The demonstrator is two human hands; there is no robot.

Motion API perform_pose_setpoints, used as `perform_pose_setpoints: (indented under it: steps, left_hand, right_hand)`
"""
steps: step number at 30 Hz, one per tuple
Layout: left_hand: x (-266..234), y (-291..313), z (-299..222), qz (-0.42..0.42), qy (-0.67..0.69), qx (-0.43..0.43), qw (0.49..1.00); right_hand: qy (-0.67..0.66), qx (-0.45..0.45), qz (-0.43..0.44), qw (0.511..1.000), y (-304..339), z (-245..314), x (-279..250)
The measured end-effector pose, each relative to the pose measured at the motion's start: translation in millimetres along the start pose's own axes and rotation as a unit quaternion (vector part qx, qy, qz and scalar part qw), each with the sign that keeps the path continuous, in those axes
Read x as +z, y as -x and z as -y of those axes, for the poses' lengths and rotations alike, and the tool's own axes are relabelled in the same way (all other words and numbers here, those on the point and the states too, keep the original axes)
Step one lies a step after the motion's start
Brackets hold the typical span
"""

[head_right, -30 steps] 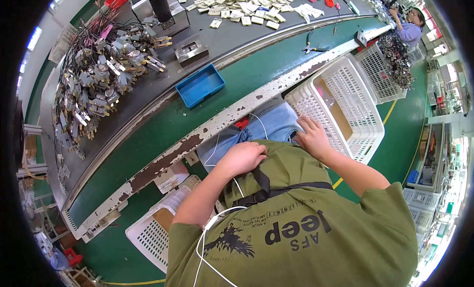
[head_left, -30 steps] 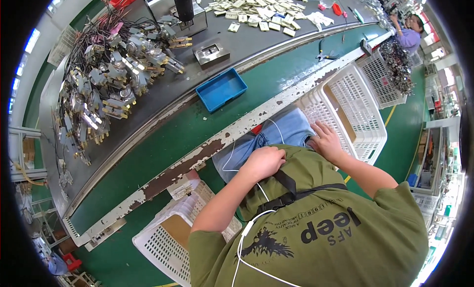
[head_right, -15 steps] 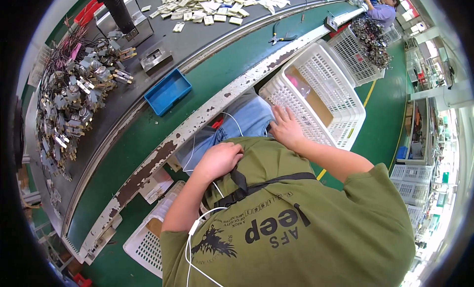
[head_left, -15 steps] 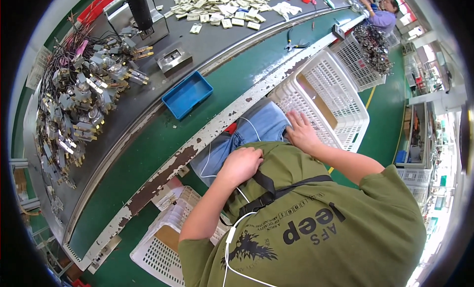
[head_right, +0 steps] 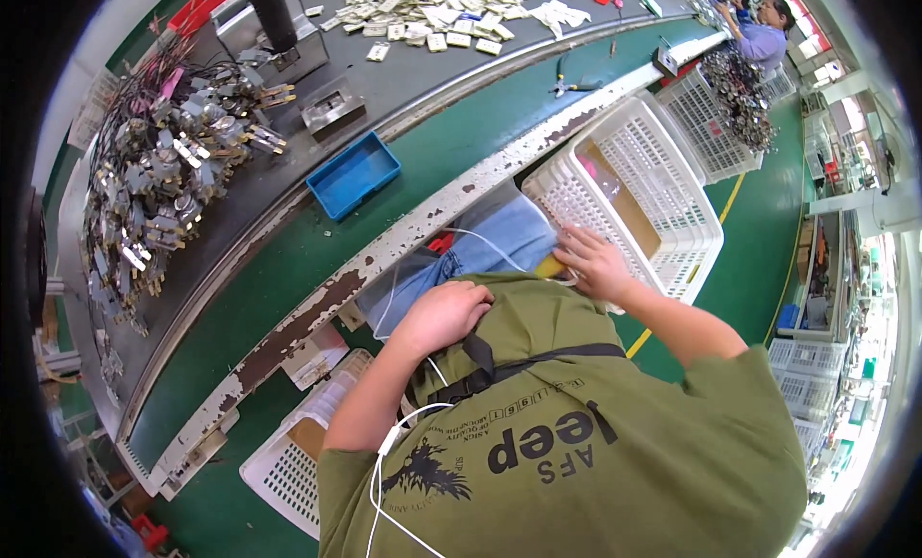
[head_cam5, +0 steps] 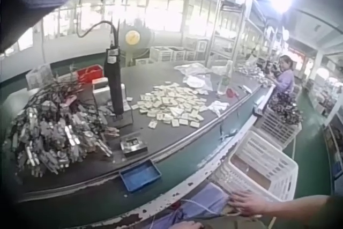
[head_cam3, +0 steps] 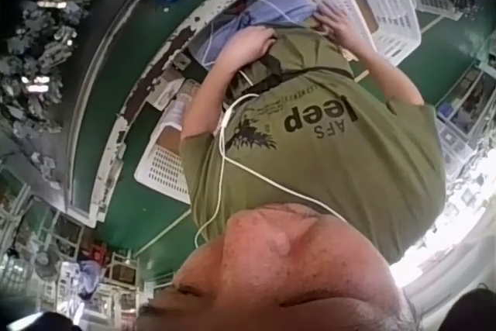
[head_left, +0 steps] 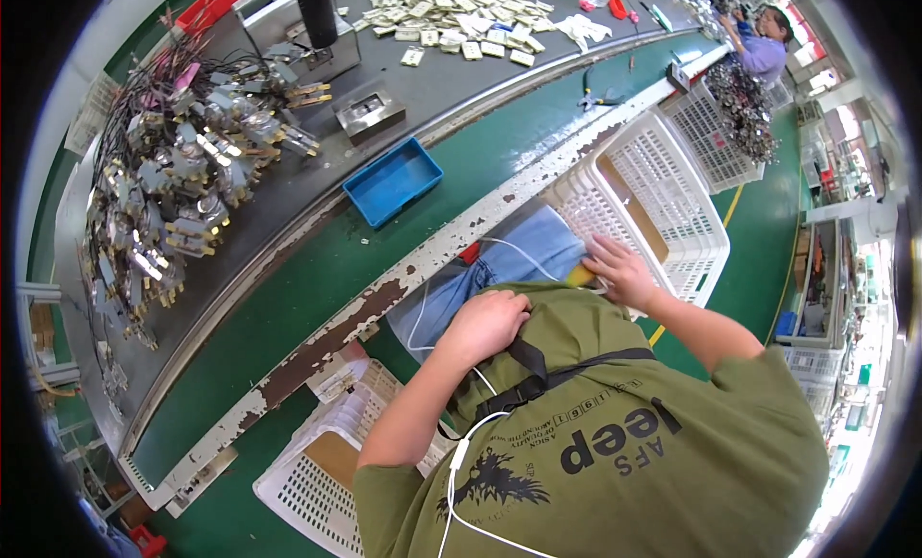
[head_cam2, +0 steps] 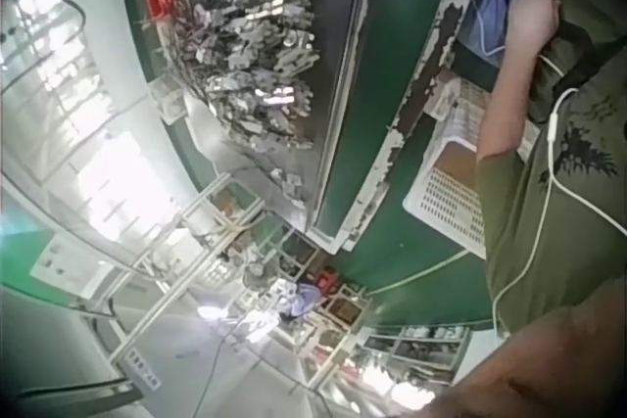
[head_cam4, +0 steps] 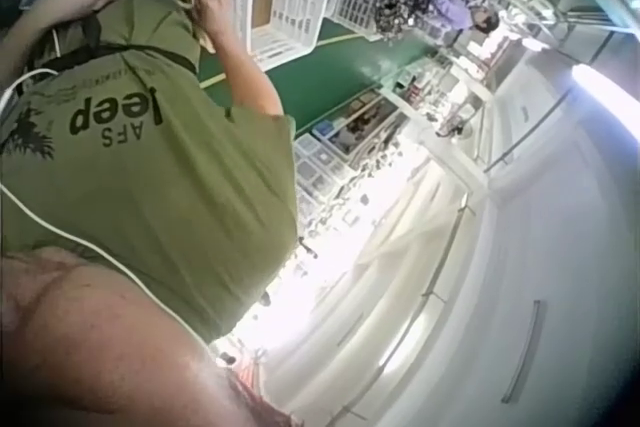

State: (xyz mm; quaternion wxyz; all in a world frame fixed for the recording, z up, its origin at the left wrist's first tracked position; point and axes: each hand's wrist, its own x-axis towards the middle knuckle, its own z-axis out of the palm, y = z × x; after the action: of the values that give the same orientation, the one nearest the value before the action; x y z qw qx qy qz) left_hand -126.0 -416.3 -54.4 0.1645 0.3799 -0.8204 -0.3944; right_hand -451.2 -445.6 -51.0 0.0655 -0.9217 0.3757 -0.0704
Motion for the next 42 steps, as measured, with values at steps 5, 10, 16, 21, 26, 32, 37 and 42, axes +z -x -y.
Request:
perform_pose_setpoints:
  steps: [5, 10, 16, 21, 26, 32, 37, 42]
  left_hand:
    - [-18.5, 2.3, 0.0, 0.023, 0.043, -0.012, 0.999]
    - [-44.9, 10.4, 4.2, 0.026, 0.106, 0.007, 0.994]
    - [-75.2, 38.4, -1.4, -0.059, 0.154, -0.012, 0.986]
    - [-85.2, 75.4, -7.8, -0.089, 0.176, -0.033, 0.980]
    - [-67.5, 88.4, -38.0, -0.322, 0.431, 0.141, 0.831]
    - [-88.3, 138.5, -58.0, -0.684, 0.464, 0.189, 0.530]
    - [-121.5, 286.8, -48.9, -0.826, 0.112, 0.044, 0.551]
    - [-139.7, 309.3, -74.8, -0.706, -0.001, -0.395, 0.588]
  right_hand:
    - [-0.145, 0.072, -0.024, 0.986, 13.0, 27.3, -45.3]
    - [-0.167, 0.092, -0.054, 0.980, 2.0, 34.6, -86.8]
    - [-0.365, 0.298, -0.081, 0.879, -63.7, 52.2, -139.5]
    - [-0.609, 0.238, -0.142, 0.743, -130.7, 97.5, -147.3]
    - [-0.807, 0.187, -0.113, 0.549, -186.9, 162.3, -130.0]
    - [-0.865, 0.096, 0.138, 0.474, -218.2, 238.4, -96.9]
    - [-0.620, -0.106, 0.375, 0.681, -202.8, 191.1, -64.9]
    - [-0.614, -0.070, 0.359, 0.699, -214.1, 151.0, -84.1]
